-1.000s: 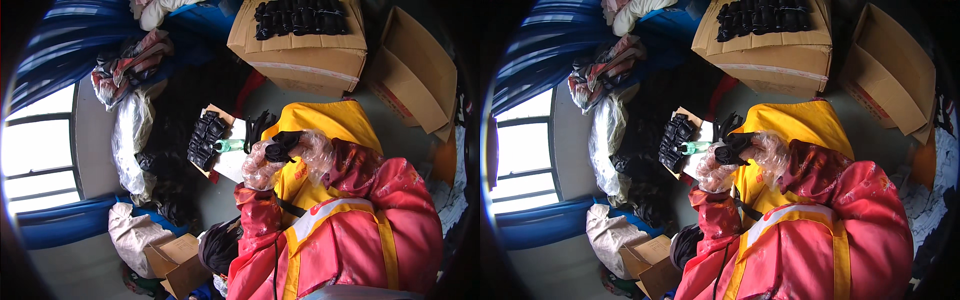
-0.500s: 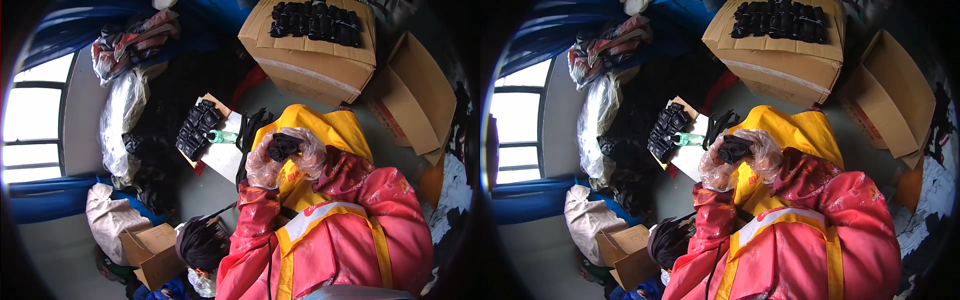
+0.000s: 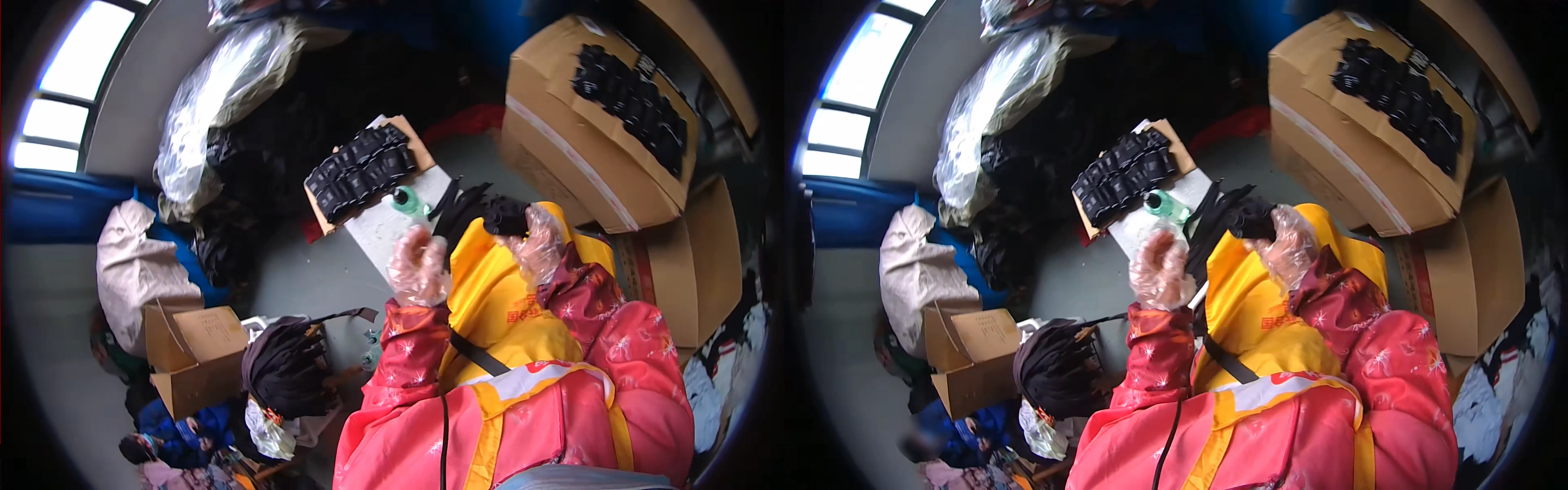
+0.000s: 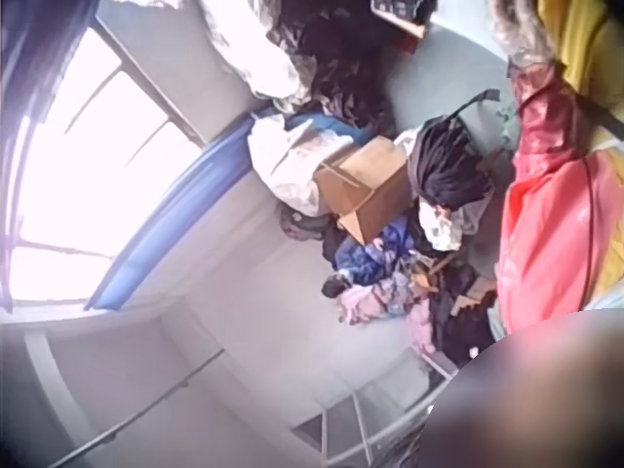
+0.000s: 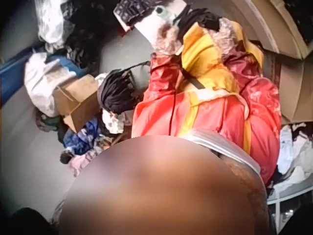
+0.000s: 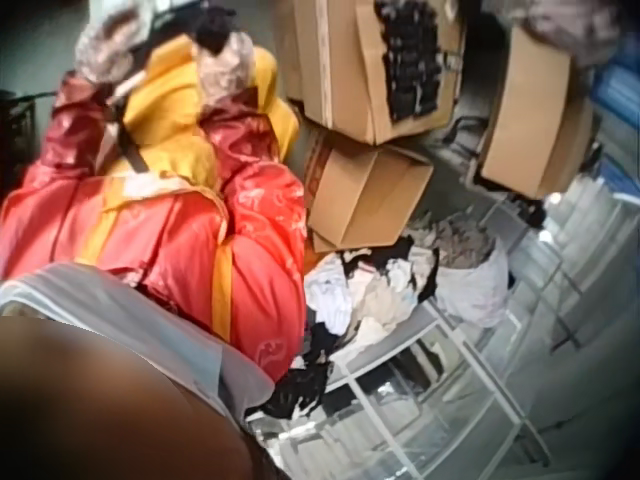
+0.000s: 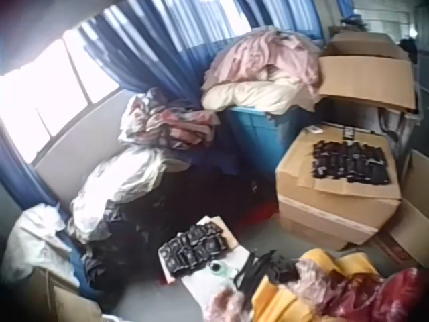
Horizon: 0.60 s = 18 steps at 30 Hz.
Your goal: Assembling black plastic components and organizing fabric items on a production floor
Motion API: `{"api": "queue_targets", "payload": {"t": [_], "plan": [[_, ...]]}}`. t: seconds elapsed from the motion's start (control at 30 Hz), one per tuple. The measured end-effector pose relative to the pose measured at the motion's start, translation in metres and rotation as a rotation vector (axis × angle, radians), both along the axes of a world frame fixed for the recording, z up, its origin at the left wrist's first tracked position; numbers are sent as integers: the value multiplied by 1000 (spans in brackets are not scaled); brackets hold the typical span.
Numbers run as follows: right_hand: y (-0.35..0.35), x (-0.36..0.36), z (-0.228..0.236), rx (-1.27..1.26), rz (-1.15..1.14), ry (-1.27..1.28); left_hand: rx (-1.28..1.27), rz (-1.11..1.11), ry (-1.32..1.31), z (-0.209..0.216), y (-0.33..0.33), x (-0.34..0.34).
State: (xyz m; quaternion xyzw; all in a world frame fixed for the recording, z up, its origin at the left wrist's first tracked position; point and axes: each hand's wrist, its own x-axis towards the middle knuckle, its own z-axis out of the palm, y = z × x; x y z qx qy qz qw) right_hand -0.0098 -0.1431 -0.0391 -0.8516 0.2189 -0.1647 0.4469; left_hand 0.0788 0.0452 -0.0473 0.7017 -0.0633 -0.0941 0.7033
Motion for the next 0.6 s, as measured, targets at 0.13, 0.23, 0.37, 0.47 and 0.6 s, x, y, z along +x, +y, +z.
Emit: {"api": "queue_targets", "payload": {"t": [0.13,0.23,0.37,0.47,0.6], "plan": [[5,45,4,-280,83,94,206,226,-110,-4,22,51],[15,76,5,-372,146,-5,319,271,-227,-12,21,81],[23,113,4,-231,149,-18,376,146,-271,-31,5,103],[20,130,-4,-334,149,-18,243,20,-86,-54,-9,113],[18,147,-17,-366,207,89,49,27,-34,-75,-16,120]]}}
